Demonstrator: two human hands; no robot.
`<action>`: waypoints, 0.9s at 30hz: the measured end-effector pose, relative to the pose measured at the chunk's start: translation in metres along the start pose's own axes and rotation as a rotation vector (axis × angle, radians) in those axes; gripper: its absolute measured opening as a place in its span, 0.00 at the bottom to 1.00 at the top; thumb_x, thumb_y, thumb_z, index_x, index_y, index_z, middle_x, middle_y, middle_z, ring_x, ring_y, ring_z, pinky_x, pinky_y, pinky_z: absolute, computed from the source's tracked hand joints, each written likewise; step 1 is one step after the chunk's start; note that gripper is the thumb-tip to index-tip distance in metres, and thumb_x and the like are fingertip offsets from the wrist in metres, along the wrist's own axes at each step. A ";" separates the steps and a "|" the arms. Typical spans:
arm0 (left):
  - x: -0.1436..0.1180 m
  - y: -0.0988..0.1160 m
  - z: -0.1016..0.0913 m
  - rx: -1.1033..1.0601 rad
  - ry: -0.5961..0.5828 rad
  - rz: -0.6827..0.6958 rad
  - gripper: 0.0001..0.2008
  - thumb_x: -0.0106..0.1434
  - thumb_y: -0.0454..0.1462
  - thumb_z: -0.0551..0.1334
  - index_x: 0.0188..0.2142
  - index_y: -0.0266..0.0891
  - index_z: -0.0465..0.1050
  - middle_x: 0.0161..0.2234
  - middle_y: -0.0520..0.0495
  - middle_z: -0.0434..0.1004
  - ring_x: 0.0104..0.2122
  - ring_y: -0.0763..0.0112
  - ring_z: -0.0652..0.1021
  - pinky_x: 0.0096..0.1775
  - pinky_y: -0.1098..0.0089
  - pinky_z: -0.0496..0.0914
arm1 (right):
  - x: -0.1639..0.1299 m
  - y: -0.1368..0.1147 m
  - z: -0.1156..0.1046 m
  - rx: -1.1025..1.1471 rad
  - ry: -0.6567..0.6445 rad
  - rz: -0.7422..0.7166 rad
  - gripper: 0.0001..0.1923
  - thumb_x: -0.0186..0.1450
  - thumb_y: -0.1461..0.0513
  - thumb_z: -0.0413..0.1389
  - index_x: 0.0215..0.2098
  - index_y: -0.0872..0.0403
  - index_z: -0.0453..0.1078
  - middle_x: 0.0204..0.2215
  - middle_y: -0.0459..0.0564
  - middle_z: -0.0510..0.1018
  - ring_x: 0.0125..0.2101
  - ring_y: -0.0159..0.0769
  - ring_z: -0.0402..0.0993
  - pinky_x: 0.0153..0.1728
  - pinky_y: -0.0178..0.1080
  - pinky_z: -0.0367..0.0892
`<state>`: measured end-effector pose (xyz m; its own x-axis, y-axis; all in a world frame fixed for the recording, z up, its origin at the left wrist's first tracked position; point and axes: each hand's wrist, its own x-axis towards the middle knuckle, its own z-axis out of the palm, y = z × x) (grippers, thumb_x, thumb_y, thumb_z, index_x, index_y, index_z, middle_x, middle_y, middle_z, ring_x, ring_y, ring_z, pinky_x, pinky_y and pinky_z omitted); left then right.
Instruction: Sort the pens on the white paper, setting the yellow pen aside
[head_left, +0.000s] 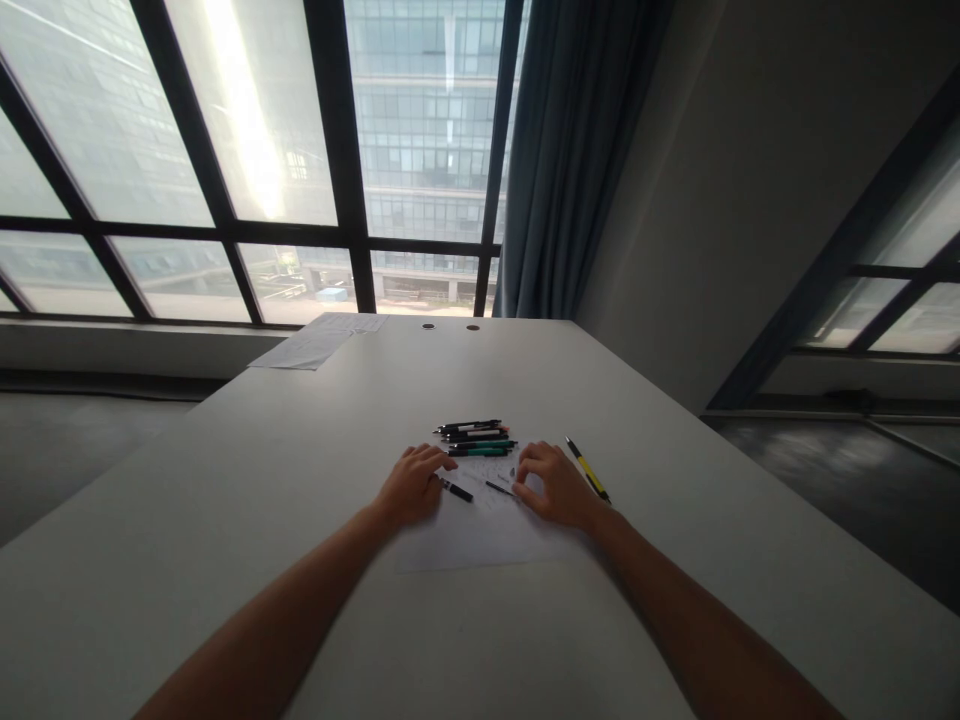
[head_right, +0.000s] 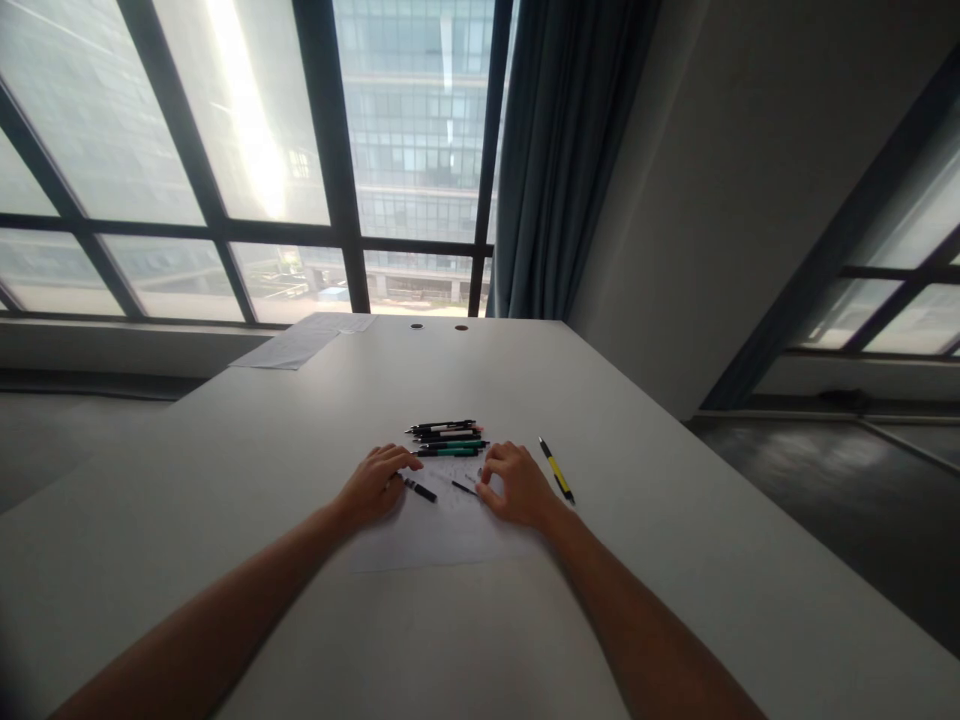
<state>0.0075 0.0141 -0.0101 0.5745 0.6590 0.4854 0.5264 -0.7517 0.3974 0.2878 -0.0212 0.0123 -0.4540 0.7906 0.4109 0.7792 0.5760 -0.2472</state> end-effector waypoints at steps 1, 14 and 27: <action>0.000 0.004 -0.001 0.001 -0.027 0.041 0.18 0.54 0.28 0.54 0.41 0.40 0.74 0.41 0.45 0.78 0.43 0.61 0.73 0.47 0.59 0.65 | 0.000 -0.003 0.001 -0.005 -0.031 -0.007 0.04 0.59 0.62 0.61 0.27 0.53 0.72 0.34 0.50 0.75 0.38 0.41 0.69 0.42 0.44 0.59; 0.002 0.014 0.001 0.129 -0.055 0.106 0.08 0.68 0.34 0.54 0.39 0.40 0.72 0.39 0.45 0.75 0.41 0.63 0.73 0.46 0.60 0.65 | 0.002 -0.004 0.010 0.035 -0.014 0.047 0.06 0.56 0.71 0.59 0.27 0.54 0.71 0.33 0.49 0.77 0.38 0.39 0.71 0.41 0.42 0.60; 0.001 0.011 0.002 0.103 0.212 -0.088 0.08 0.70 0.35 0.50 0.43 0.41 0.67 0.40 0.46 0.73 0.36 0.68 0.76 0.37 0.69 0.71 | 0.004 -0.002 0.008 -0.035 0.304 0.038 0.07 0.61 0.71 0.52 0.28 0.54 0.66 0.31 0.49 0.74 0.34 0.37 0.69 0.39 0.40 0.58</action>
<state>0.0156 0.0062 -0.0071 0.3852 0.6933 0.6090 0.6361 -0.6776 0.3691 0.2811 -0.0177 0.0075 -0.2787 0.7099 0.6468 0.8097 0.5358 -0.2393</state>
